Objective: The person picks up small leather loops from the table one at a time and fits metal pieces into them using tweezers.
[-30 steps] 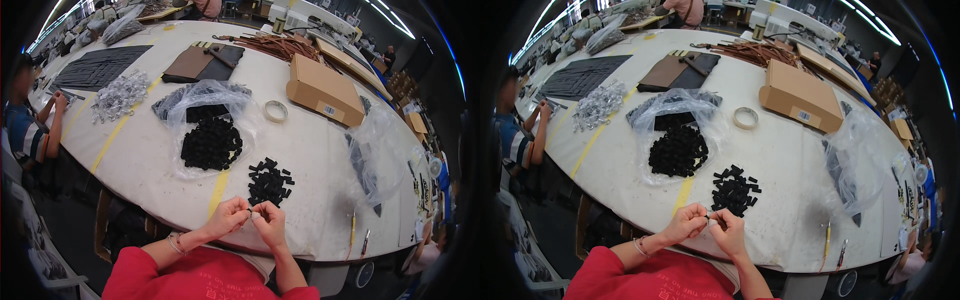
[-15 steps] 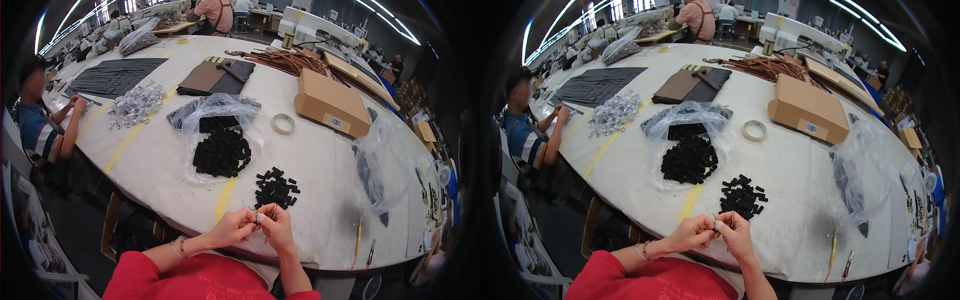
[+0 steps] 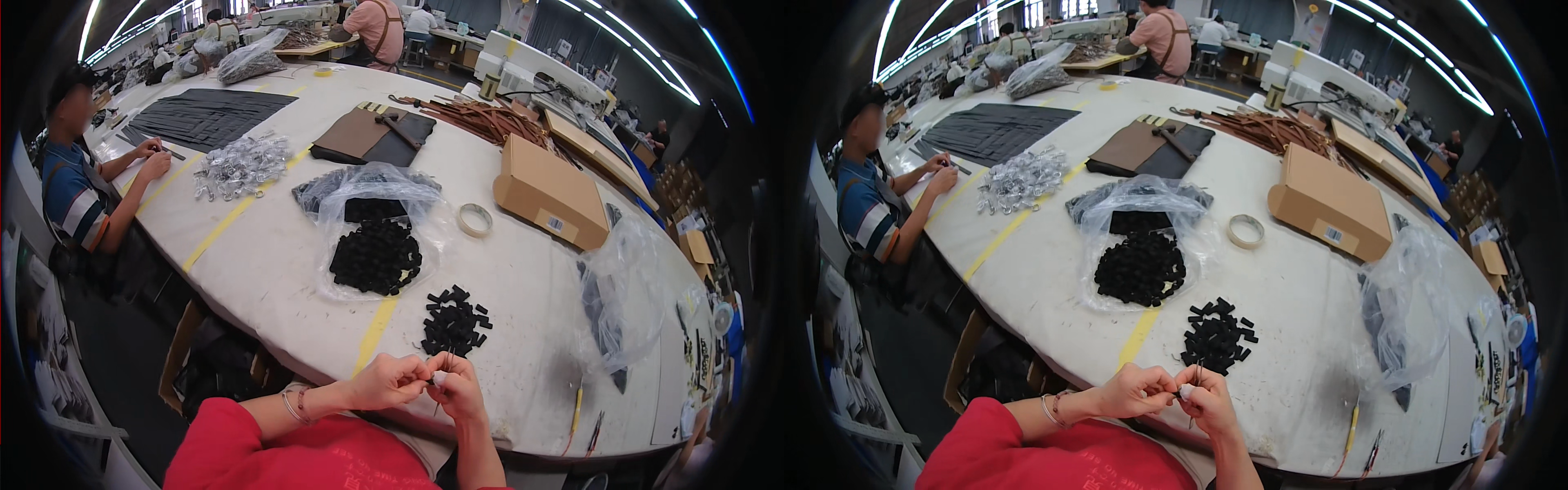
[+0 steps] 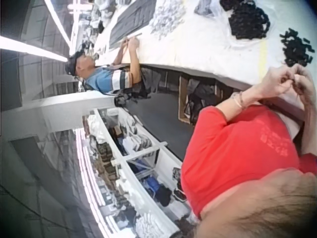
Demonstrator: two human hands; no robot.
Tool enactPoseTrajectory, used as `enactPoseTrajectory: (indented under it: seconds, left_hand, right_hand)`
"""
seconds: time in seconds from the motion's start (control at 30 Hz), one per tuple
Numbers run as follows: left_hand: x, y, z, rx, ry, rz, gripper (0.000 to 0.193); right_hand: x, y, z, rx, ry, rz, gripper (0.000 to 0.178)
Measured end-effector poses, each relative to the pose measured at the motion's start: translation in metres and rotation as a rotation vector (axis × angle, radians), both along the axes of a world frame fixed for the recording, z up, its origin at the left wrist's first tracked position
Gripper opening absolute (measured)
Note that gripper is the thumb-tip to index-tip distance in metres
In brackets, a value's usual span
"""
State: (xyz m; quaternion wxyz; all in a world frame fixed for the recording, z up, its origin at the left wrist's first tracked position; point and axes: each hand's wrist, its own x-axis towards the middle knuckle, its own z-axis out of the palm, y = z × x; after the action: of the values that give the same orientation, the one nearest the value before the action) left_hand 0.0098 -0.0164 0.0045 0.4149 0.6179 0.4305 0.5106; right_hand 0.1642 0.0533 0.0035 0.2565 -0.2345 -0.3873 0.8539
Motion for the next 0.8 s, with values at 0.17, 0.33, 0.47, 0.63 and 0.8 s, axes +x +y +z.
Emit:
enactPoseTrajectory:
  seconds: [0.17, 0.33, 0.47, 0.63, 0.8]
  left_hand:
    - [-0.011, 0.021, 0.02, -0.265, -0.148, -0.142, 0.003]
    - [-0.007, 0.036, 0.002, -0.095, 0.089, -0.028, 0.006]
    - [-0.002, 0.047, -0.017, 0.242, 0.454, 0.253, 0.009]
    - [-0.013, 0.062, -0.021, 0.423, 0.543, 0.345, 0.006]
    - [-0.031, 0.061, -0.008, -0.616, -0.641, 0.013, 0.007]
  right_hand:
    - [-0.001, 0.018, 0.0, 0.03, 0.035, 0.114, 0.015]
    - [-0.008, 0.026, 0.005, 0.336, -0.335, -0.012, 0.01]
    - [-0.029, 0.026, -0.002, 0.811, -0.629, -0.38, 0.009]
    - [-0.039, 0.035, -0.001, 0.692, -0.587, -0.365, 0.007]
    - [-0.018, 0.032, 0.009, 0.401, -0.521, -0.025, 0.012]
